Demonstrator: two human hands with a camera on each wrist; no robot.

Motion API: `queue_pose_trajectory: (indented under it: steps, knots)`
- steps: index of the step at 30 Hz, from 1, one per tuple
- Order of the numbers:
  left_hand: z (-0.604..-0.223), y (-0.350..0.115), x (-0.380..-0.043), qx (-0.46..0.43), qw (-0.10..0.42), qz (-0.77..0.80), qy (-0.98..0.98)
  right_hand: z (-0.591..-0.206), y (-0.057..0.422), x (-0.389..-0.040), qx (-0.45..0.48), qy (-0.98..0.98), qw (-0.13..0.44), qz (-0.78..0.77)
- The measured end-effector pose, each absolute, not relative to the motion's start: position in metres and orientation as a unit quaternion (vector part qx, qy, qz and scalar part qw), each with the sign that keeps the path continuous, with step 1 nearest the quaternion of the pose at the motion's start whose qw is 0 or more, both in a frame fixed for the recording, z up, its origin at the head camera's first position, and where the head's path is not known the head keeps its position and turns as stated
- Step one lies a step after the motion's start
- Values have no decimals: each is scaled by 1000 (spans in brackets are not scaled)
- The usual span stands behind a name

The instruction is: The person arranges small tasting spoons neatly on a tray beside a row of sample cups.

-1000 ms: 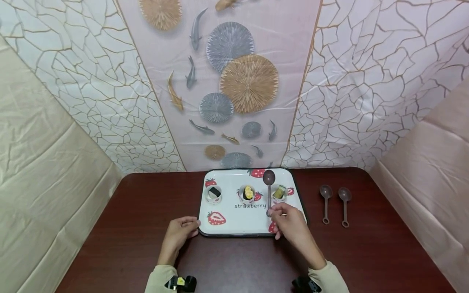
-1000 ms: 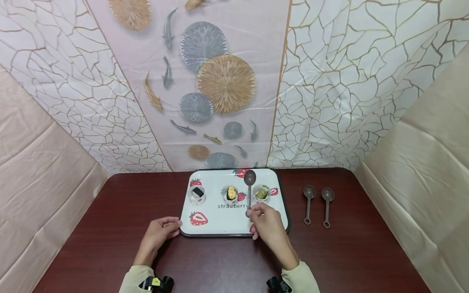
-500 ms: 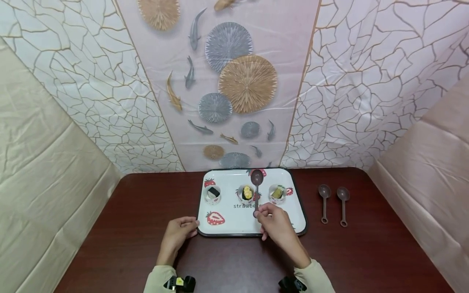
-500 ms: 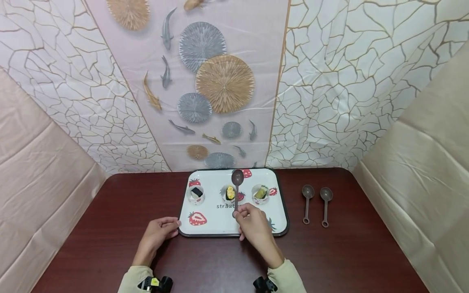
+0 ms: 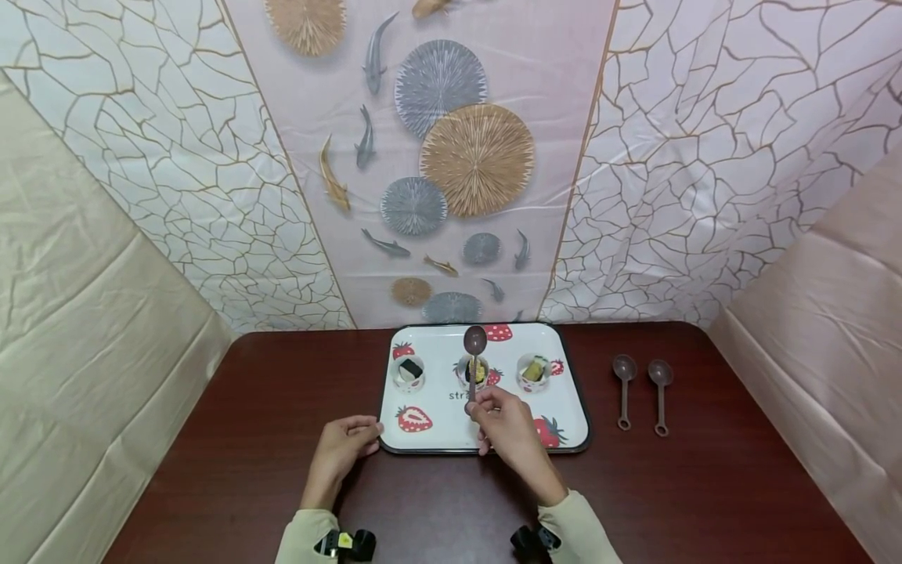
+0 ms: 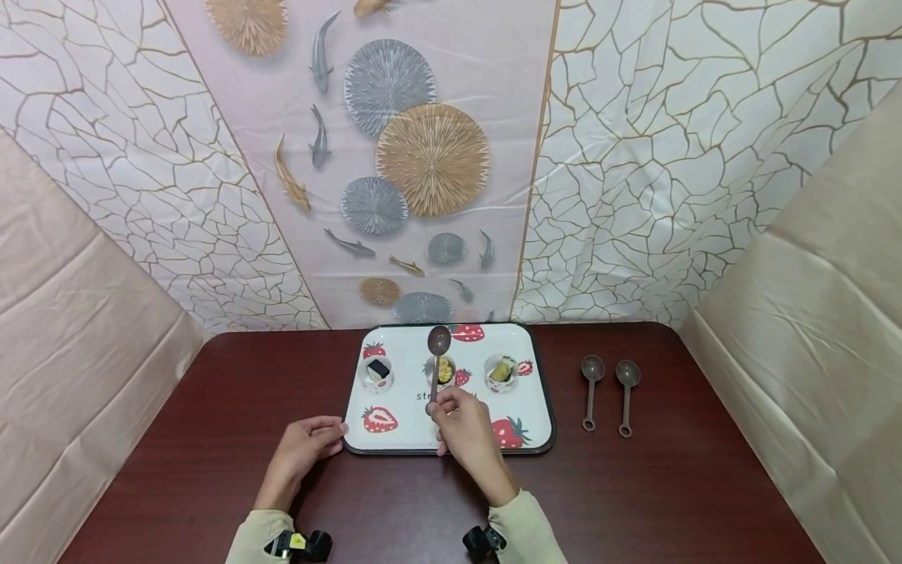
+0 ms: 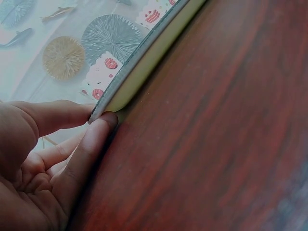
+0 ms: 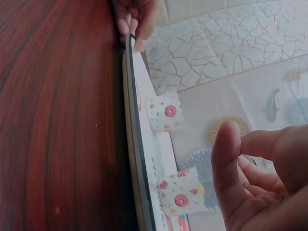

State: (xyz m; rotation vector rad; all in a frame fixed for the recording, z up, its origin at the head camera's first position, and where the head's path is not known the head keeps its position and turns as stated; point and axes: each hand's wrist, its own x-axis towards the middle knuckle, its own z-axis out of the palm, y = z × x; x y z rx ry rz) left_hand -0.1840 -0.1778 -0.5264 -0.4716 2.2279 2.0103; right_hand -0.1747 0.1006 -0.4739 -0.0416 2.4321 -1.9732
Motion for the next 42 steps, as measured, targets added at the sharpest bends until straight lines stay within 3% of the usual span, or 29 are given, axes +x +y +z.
queue_pose_trajectory:
  steps: [42]
  knots:
    - [-526, -178, -184, -153, 58, 663, 731, -510, 56, -204, -3, 811, 17, -584]
